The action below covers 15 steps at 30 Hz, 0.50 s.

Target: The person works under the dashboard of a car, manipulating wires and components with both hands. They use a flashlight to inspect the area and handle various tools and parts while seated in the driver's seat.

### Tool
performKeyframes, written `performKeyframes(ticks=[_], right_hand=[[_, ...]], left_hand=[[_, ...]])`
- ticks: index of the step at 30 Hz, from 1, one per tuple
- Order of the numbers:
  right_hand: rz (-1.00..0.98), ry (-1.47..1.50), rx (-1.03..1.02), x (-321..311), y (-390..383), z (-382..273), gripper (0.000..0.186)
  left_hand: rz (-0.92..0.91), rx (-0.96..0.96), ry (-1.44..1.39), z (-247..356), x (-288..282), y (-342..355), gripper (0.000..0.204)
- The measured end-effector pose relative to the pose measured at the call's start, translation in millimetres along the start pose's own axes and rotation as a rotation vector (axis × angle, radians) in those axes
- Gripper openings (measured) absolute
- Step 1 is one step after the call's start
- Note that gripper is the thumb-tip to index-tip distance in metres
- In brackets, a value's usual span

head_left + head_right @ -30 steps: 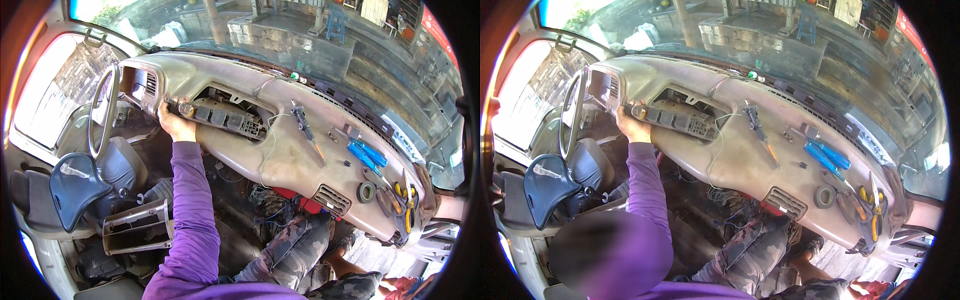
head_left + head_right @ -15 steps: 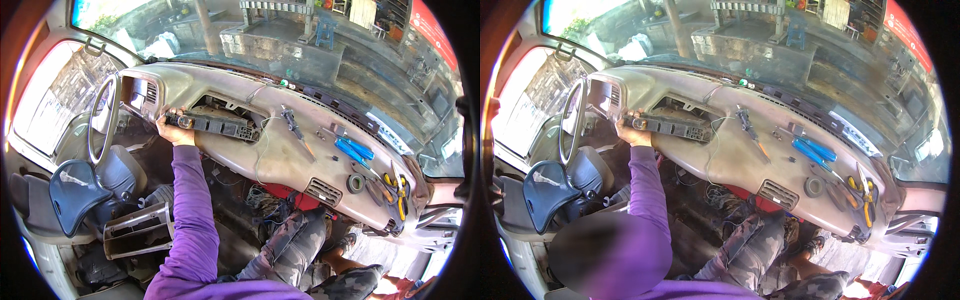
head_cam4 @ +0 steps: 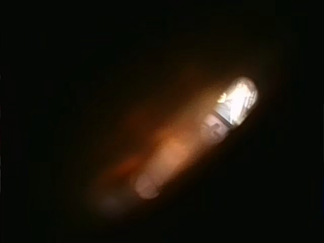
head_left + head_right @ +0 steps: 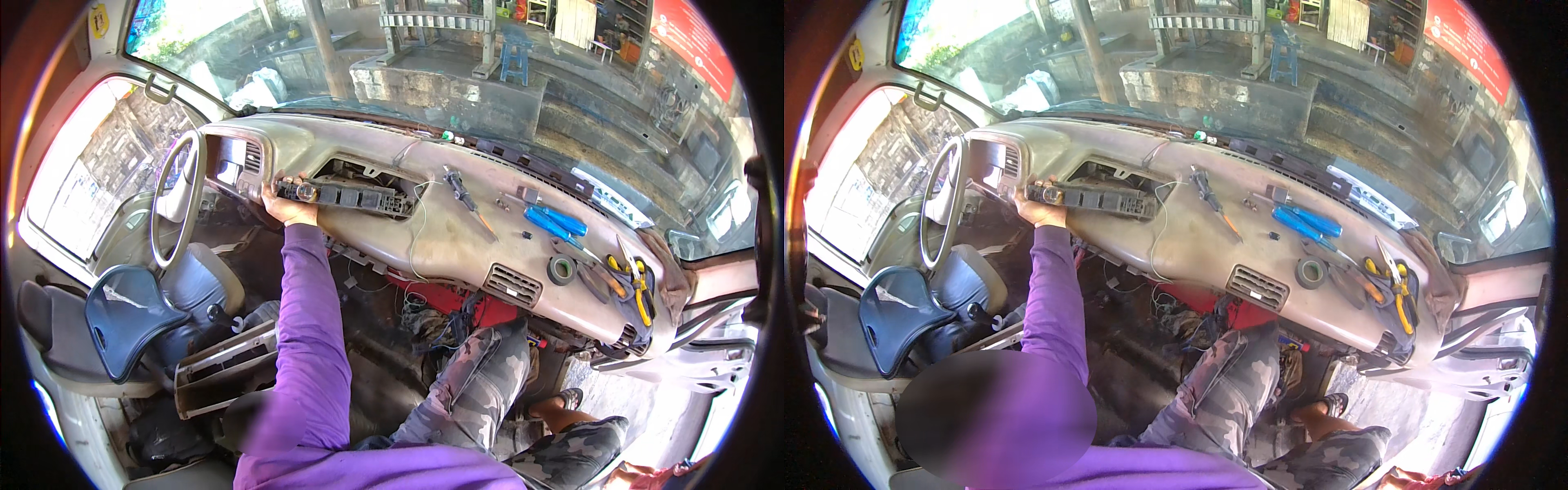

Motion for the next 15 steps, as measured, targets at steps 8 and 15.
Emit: performKeyframes(ticks=[8,15], right_hand=[[-0.016,0.019,0.024,-1,-7,16,0.049],[-0.032,0.022,0.058,-2,-11,31,0.048]], left_hand=[[-0.026,-0.010,-0.010,2,-12,16,0.037],[0.031,0.058,0.016,3,-6,2,0.028]])
Point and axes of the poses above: each hand's wrist, its own y-axis towards the middle knuckle, its own x-axis out of the palm, z = x × y, the point moved 7 cm from there along y, towards the middle knuckle
